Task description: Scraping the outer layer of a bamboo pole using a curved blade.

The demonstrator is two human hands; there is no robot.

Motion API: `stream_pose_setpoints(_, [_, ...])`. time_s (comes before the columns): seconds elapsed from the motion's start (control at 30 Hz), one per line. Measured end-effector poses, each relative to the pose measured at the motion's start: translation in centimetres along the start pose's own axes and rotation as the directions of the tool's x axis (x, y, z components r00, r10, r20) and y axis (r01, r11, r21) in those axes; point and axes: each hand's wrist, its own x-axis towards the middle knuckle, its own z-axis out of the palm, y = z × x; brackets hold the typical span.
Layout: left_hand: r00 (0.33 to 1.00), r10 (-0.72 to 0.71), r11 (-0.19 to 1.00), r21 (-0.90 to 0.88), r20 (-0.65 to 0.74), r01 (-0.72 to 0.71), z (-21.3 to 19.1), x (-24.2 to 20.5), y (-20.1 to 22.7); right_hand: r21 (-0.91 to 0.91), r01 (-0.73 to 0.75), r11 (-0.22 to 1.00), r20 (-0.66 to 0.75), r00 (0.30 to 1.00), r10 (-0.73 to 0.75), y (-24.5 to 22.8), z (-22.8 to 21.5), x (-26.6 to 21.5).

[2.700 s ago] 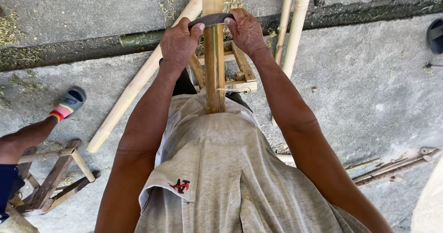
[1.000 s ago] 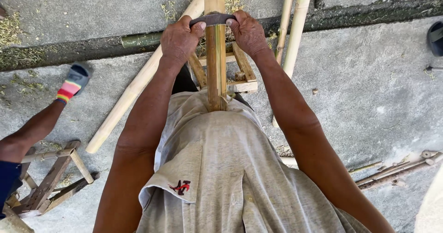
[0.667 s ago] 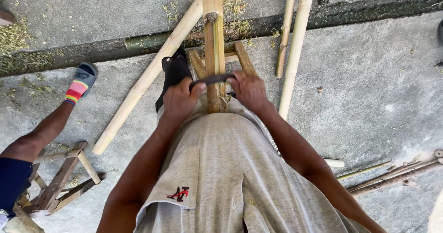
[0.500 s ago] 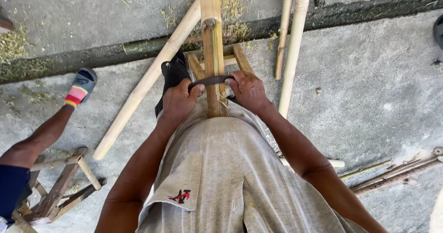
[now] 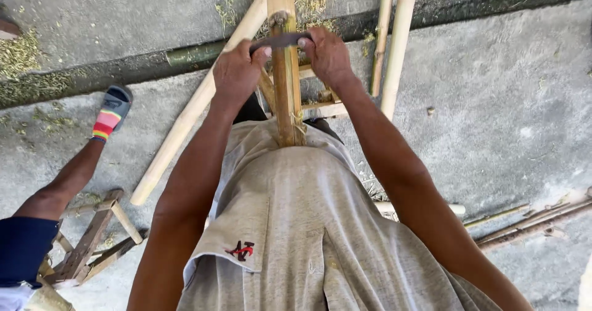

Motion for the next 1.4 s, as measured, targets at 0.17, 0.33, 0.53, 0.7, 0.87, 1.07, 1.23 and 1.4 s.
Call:
stream_pose_setpoints(0.17, [0.965, -0.143, 0.988, -0.017, 0.221, 0.151, 0.3, -1.4, 0.0, -0.028, 0.142, 0.99, -0.158, 0.977, -0.144, 1.4, 1.4, -1.0])
stream_pose_setpoints(0.33, [0.988, 0.112, 0.994, 0.016, -0.105, -0.111, 0.9, 2.5, -0.6, -0.057, 0.138, 0.989, -0.249, 0.957, -0.148, 0.7, 0.0, 3.5])
stream_pose_setpoints(0.53, [0.993, -0.028, 0.999, 0.019, 0.117, 0.026, -1.8, -4.1, 0.4, 0.0, 0.155, 0.988, -0.214, 0.965, -0.151, -1.2, 1.5, -4.8])
stream_pose_setpoints(0.7, [0.972, 0.041, 0.999, 0.013, 0.233, -0.045, -2.9, -11.4, -0.1, 0.093, 0.162, 0.982, -0.187, 0.972, -0.143, -3.5, 0.9, -13.5])
stream_pose_setpoints(0.87, [0.949, 0.094, 0.989, 0.083, 0.301, -0.124, -2.3, -8.6, -0.8, 0.119, 0.245, 0.962, -0.211, 0.953, -0.216, -0.4, 3.0, -9.3])
stream_pose_setpoints(1.07, [0.949, 0.013, 0.979, 0.19, 0.316, -0.076, -2.3, 2.5, 2.2, 0.08, 0.248, 0.966, -0.245, 0.944, -0.222, 3.0, 3.2, 3.4])
stream_pose_setpoints(1.23, [0.979, 0.033, 0.97, 0.229, 0.199, -0.08, -1.9, 5.2, 2.8, 0.161, 0.211, 0.964, -0.261, 0.951, -0.165, 2.6, 1.9, 5.1])
stream_pose_setpoints(1.4, [0.975, 0.062, 0.968, 0.225, 0.212, -0.11, -3.1, 4.1, 4.1, 0.268, 0.043, 0.963, -0.173, 0.985, 0.004, 2.4, 3.5, 2.1])
